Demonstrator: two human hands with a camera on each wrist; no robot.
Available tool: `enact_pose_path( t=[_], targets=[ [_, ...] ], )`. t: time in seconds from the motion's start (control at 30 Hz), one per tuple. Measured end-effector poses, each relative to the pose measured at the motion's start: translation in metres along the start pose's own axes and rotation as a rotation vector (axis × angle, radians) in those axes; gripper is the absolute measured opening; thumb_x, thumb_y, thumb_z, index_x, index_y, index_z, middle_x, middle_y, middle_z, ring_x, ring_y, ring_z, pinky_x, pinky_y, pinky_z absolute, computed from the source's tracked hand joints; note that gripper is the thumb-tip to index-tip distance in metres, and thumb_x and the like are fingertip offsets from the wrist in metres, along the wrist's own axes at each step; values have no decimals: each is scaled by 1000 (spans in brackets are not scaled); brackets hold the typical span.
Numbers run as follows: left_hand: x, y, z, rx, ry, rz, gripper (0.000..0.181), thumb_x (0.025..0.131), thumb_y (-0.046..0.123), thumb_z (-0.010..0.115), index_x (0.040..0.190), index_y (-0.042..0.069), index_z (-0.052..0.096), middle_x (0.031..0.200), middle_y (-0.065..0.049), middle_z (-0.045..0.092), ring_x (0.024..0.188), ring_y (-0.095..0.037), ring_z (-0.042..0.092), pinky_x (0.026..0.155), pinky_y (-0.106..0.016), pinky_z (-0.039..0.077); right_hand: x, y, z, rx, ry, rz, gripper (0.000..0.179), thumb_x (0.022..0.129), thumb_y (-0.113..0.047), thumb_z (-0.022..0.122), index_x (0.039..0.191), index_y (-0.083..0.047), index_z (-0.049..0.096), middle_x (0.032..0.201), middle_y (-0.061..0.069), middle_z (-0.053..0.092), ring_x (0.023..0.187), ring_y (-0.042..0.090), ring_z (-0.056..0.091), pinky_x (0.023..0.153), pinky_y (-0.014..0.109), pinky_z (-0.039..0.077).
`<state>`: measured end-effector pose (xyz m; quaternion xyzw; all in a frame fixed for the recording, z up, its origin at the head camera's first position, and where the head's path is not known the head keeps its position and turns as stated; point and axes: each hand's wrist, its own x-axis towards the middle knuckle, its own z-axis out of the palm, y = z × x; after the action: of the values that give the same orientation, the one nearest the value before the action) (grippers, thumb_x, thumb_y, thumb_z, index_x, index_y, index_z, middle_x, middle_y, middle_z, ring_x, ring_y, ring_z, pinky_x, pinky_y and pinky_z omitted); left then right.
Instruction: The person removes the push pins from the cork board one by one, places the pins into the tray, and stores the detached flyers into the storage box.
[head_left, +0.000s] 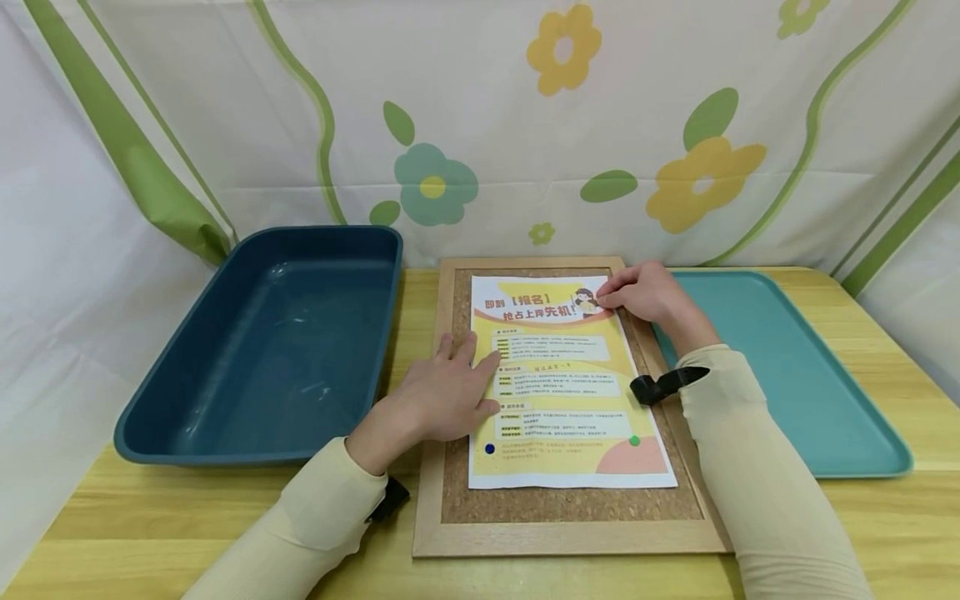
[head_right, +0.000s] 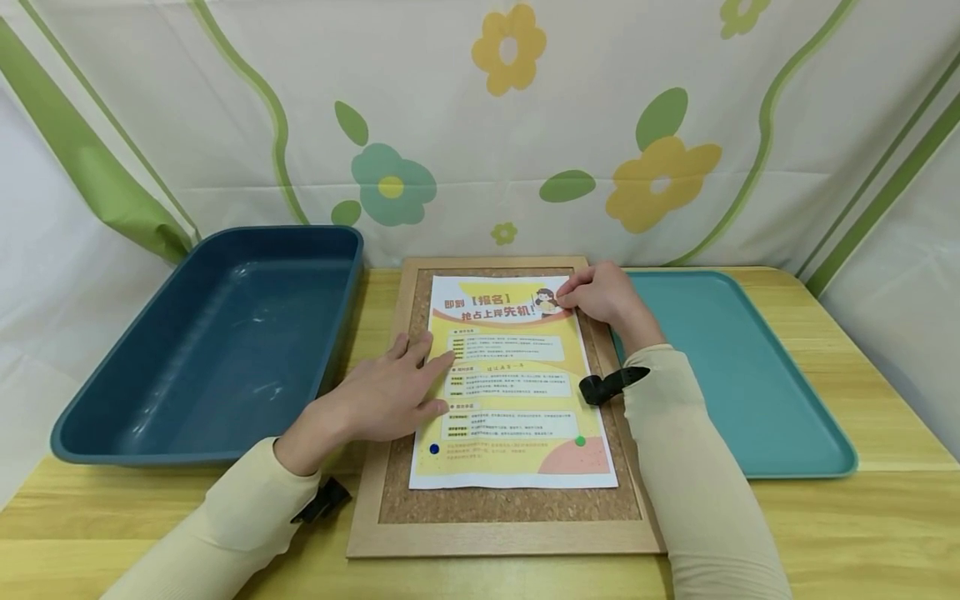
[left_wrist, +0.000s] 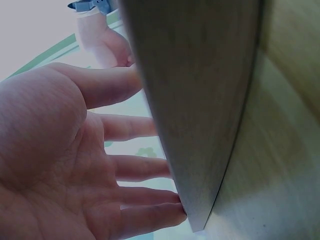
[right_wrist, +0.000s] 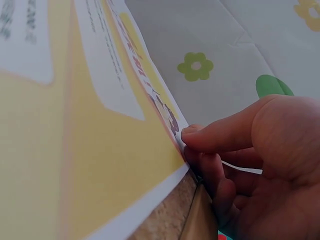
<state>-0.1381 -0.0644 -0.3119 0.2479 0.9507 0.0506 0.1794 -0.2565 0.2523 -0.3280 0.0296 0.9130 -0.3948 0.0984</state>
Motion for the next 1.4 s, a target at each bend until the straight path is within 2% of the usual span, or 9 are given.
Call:
enact_pose_path(
  t=[0.07,0.17,0.27,0.37,0.6,0.77,1.1,1.23,1.4],
  targets=[
    [0,0,0,4,1,-1,66,111,45,54,169,20,33,177,-21,17,163,-51,16,111,-64,50,0,0,-1,0,-3,1,24,102,-23,72,116,-3,77,112,10,71,116,32,55,99,44,43],
    [-1,0,0,7,1,-1,66,111,45,54,169,20,33,177,-22,17,163,-51,16,111,-65,49,0,0,-2,10,-3,3,26,103,-21,70,119,-2,75,111,7,70,108,30,56,91,40,46],
    [-2,-1,0,5,2,0,66,111,44,54,169,20,33,177,-22,17,162,-52,16,111,-65,49,0,-2,-3,29,0,7,26,104,-20,69,122,-1,73,101,0,71,96,22,60,80,33,48],
    [-2,-2,0,3,6,2,66,111,44,54,168,20,33,177,-22,18,162,-52,17,110,-64,50,0,-3,-4,51,2,13,28,103,-20,70,123,-1,73,92,-8,70,87,15,63,76,27,51],
    [-3,-3,0,4,10,7,66,111,44,54,168,19,34,176,-23,19,162,-53,18,109,-63,51,0,-3,-7,72,8,0,31,104,-22,70,126,0,73,93,-5,75,85,11,68,75,26,54],
    [-3,-4,0,0,7,8,66,111,44,53,168,19,33,177,-23,18,162,-53,17,109,-63,51,-1,-3,-10,100,66,16,32,104,-22,70,127,0,73,92,-4,75,83,13,69,75,29,55],
    [-2,-1,-1,4,-1,10,67,111,44,53,169,19,32,177,-22,16,162,-53,15,111,-64,50,-4,6,-23,111,146,41,34,101,-24,74,127,-2,75,82,-17,71,84,14,67,79,33,53],
    [-2,0,-2,3,-4,7,67,111,45,53,169,19,31,177,-22,16,162,-53,15,111,-64,49,-6,9,-28,106,154,56,35,102,-26,73,129,-4,74,83,-20,72,89,14,67,81,33,51],
    [-2,0,-2,-1,-5,4,67,111,44,53,169,20,31,177,-22,16,162,-53,15,112,-65,48,-6,12,-31,123,161,34,37,102,-25,73,130,-1,73,81,-21,72,85,10,68,79,30,53]
  ],
)
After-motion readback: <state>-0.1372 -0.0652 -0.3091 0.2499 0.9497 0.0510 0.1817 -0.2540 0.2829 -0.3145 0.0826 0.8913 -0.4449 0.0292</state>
